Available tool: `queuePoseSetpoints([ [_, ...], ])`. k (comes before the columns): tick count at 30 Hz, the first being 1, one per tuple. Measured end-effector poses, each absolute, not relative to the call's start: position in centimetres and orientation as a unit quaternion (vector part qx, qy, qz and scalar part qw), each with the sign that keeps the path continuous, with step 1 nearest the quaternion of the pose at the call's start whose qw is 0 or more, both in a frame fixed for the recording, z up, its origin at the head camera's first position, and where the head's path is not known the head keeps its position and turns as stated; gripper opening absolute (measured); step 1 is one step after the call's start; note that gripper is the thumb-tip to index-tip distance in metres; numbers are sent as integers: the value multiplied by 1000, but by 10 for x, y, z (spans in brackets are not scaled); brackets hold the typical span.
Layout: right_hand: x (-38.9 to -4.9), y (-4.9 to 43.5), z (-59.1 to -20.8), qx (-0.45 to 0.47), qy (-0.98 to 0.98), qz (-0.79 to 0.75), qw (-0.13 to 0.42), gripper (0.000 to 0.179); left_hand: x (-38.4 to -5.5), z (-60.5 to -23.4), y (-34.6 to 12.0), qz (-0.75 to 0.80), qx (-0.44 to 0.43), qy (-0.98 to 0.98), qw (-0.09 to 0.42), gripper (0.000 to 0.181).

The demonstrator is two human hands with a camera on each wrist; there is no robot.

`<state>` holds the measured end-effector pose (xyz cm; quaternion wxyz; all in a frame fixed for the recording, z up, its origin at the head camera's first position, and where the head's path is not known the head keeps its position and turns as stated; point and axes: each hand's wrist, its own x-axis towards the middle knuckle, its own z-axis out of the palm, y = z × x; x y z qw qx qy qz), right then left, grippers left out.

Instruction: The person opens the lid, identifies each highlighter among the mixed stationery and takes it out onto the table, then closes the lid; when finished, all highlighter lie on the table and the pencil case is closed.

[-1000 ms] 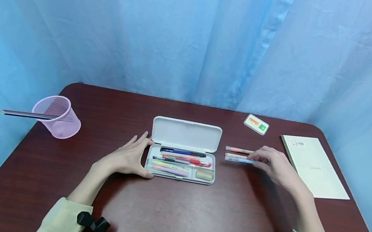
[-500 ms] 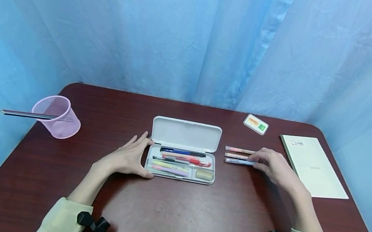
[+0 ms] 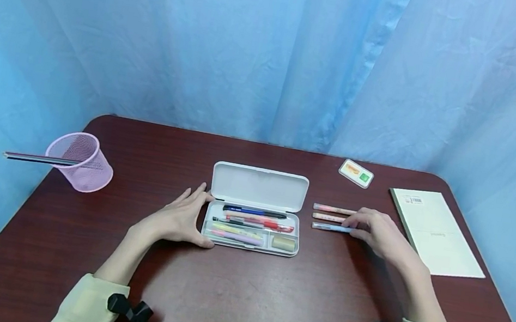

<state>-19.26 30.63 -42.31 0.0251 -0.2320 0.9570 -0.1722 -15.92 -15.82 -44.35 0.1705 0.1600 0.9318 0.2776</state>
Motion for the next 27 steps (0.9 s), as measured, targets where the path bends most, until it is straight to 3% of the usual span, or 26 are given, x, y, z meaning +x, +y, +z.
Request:
queuePoseSetpoints([
  [27,-192,302,-424,-222,960,-168,32,22,-159,-443,-158,279,160,931,170,100],
])
